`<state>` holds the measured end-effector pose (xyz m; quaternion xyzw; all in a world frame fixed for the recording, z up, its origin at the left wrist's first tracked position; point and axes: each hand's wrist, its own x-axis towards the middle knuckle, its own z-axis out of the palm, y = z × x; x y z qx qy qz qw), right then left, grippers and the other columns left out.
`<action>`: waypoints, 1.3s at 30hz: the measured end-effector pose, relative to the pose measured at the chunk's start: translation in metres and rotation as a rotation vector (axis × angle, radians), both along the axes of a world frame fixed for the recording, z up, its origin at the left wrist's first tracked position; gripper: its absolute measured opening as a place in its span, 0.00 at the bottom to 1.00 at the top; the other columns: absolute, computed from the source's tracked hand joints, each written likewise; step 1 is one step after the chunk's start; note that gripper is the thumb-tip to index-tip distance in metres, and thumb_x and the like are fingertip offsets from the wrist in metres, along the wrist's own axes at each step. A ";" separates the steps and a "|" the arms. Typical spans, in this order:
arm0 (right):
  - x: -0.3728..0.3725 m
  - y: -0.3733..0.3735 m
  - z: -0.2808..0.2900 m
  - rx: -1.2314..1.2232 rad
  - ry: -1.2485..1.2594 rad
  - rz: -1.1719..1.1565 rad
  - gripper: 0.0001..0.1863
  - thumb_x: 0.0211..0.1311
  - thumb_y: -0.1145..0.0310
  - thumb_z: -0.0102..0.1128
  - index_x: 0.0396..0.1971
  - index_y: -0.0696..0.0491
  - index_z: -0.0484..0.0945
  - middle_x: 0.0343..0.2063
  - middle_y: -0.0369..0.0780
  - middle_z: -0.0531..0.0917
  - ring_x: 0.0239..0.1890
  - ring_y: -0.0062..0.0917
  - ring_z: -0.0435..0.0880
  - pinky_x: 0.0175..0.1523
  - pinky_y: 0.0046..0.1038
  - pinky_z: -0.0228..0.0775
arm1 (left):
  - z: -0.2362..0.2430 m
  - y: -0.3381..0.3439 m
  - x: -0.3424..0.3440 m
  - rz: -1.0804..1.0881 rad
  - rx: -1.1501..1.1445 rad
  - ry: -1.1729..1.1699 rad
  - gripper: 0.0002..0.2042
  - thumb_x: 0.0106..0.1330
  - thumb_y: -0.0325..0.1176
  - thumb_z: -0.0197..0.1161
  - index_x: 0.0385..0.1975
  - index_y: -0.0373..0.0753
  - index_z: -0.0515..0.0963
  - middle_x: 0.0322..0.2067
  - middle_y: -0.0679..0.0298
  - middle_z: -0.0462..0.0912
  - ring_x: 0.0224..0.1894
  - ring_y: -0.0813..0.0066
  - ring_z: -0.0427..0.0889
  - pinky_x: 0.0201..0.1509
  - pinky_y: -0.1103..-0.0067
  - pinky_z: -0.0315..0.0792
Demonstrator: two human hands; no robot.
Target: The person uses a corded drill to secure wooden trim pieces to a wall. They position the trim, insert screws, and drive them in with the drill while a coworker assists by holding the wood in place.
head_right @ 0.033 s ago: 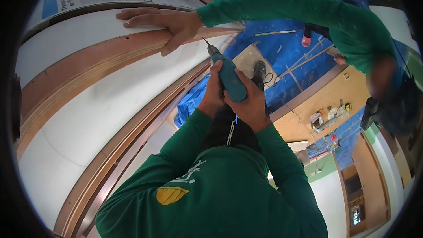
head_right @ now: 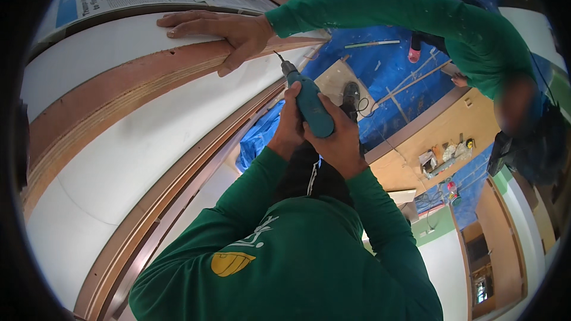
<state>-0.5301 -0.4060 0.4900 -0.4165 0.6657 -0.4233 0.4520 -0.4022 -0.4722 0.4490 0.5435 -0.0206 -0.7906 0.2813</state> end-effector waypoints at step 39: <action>-0.023 -0.017 -0.009 -0.047 0.055 0.051 0.37 0.52 0.67 0.81 0.64 0.57 0.78 0.51 0.52 0.88 0.52 0.41 0.91 0.53 0.36 0.84 | -0.008 -0.007 -0.008 -0.045 -0.003 -0.029 0.33 0.69 0.70 0.57 0.49 0.41 0.77 0.41 0.61 0.84 0.43 0.68 0.86 0.51 0.70 0.82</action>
